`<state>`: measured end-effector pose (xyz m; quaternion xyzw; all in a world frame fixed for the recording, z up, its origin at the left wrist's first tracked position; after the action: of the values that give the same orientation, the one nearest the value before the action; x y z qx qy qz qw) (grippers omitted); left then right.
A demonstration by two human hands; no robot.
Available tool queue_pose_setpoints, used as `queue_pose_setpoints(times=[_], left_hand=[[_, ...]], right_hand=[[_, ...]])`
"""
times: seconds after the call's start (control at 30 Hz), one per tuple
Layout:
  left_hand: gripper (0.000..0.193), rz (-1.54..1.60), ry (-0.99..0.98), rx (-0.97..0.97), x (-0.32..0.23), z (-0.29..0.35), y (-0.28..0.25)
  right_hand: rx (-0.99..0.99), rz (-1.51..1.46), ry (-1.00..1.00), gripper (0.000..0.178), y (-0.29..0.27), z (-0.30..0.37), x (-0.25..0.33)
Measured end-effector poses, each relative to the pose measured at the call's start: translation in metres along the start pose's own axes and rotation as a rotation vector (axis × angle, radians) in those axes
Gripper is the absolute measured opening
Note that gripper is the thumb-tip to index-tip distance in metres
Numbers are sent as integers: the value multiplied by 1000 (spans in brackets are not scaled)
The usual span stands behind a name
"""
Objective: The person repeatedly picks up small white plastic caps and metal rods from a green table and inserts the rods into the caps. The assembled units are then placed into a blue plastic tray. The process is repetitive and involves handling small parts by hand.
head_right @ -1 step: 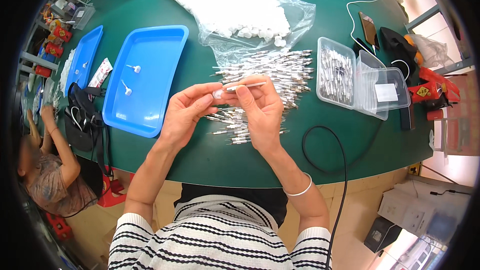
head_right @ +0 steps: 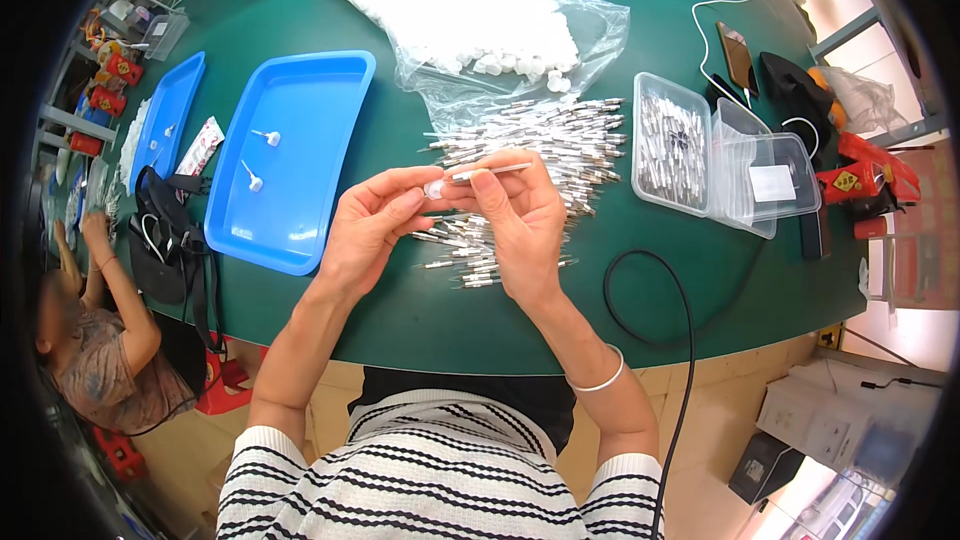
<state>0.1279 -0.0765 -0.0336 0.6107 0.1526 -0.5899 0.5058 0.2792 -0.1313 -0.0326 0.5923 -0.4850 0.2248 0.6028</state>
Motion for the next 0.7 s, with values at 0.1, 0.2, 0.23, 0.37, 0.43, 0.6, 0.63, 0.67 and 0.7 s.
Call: queue_pose_setpoints(times=[0.1,0.2,0.23,0.37,0.43,0.6,0.63,0.67,0.7], left_hand=[[23,-1,-51,42,2,-1,-3],[23,-11,-35,67,3,-1,-4],[23,-6,-18,58,4,-1,-4],[22,16,-12,19,2,-1,-2],[21,46,24,27,5,-2,2],[20,23,27,17,4,-2,-2],[20,33,9,18,6,-2,-2],[20,43,-9,19,7,-1,-2],[19,77,-4,27,7,-1,0]], right_hand=[[-3,32,4,10,-1,0,3],[8,44,-8,10,-1,1,4],[7,56,-6,10,-1,1,3],[22,53,-27,10,0,1,4],[32,40,-10,11,1,3,1],[13,72,-65,11,3,3,3],[2,90,-92,11,2,3,3],[-8,107,-119,11,2,3,3],[-4,116,-121,11,1,3,2]])
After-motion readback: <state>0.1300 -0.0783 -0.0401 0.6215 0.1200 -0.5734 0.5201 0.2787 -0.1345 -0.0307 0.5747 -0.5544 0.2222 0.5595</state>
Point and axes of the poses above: each hand's wrist, its own z-axis away from the middle knuckle, its own y-axis out of the palm, x = y × z, the point moved 2 cm from there along -z, towards the middle knuckle
